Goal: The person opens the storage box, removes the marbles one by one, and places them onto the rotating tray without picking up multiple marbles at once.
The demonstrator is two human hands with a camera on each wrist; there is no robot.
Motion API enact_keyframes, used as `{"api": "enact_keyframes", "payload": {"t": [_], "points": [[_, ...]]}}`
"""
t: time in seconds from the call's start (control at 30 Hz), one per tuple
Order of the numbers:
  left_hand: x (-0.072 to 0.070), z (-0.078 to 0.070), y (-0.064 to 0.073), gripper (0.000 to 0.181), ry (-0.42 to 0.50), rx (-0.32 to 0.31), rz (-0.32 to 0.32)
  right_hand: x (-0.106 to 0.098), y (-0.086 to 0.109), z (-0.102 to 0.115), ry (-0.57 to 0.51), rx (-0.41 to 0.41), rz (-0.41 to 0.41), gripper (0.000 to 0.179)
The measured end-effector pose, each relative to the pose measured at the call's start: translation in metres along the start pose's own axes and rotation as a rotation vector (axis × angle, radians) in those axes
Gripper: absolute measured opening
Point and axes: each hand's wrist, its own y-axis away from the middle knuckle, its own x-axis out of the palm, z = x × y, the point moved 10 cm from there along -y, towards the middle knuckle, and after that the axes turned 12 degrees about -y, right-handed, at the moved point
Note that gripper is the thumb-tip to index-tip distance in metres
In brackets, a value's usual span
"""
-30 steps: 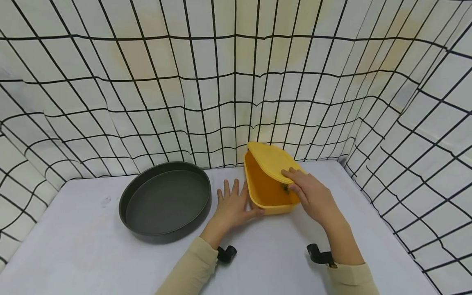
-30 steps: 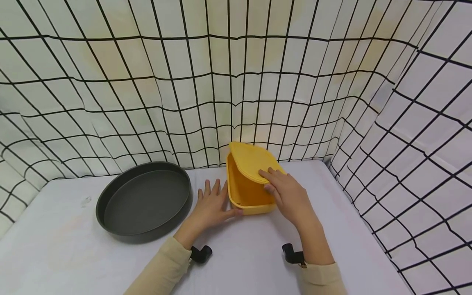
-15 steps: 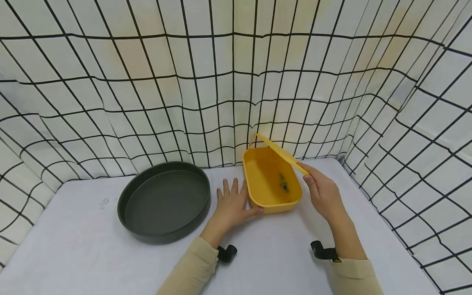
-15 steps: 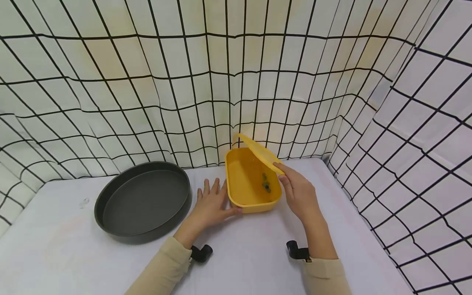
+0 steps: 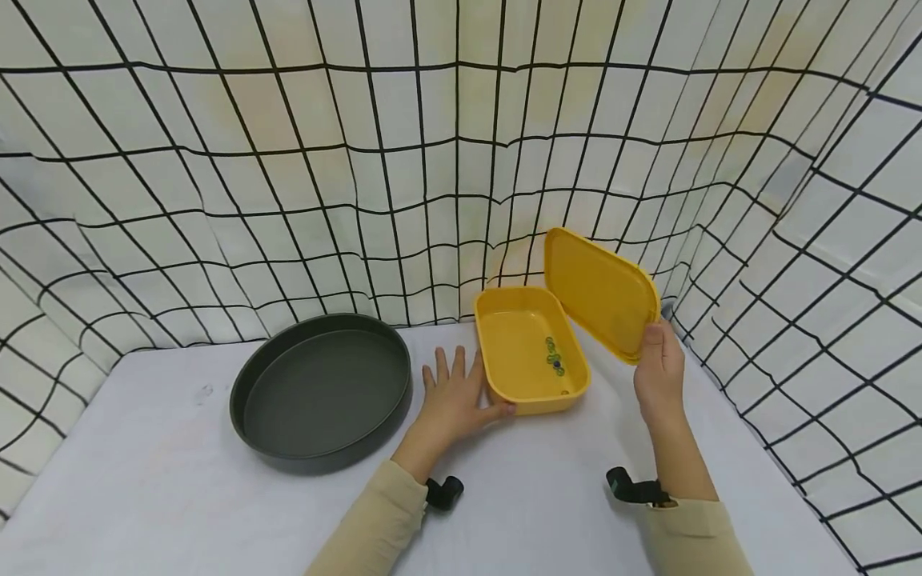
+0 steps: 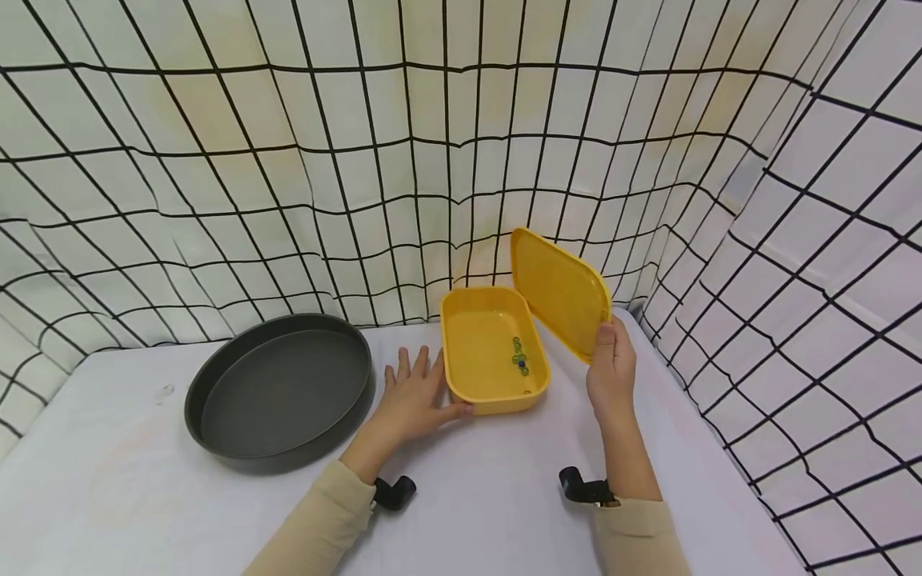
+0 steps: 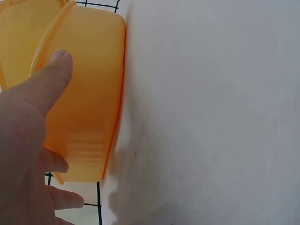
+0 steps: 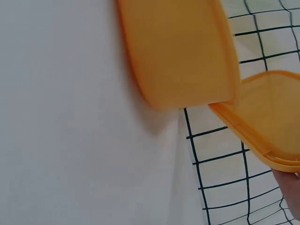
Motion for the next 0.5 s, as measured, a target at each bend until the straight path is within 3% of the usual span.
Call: {"api": "enact_keyframes", "payload": {"t": [0.1, 0.2, 0.5], "points": [[0.000, -0.001, 0.001, 0.114, -0.021, 0.002, -0.005, -0.009, 0.000, -0.014, -0.236, 0.169, -0.061, 0.053], [0.000, -0.001, 0.001, 0.114, -0.034, 0.007, -0.008, -0.013, 0.002, -0.021, -0.465, 0.279, -0.097, 0.056], [-0.004, 0.002, 0.002, 0.113, -0.034, -0.007, -0.014, -0.007, 0.000, -0.025, -0.882, 0.334, -0.067, 0.053]]}}
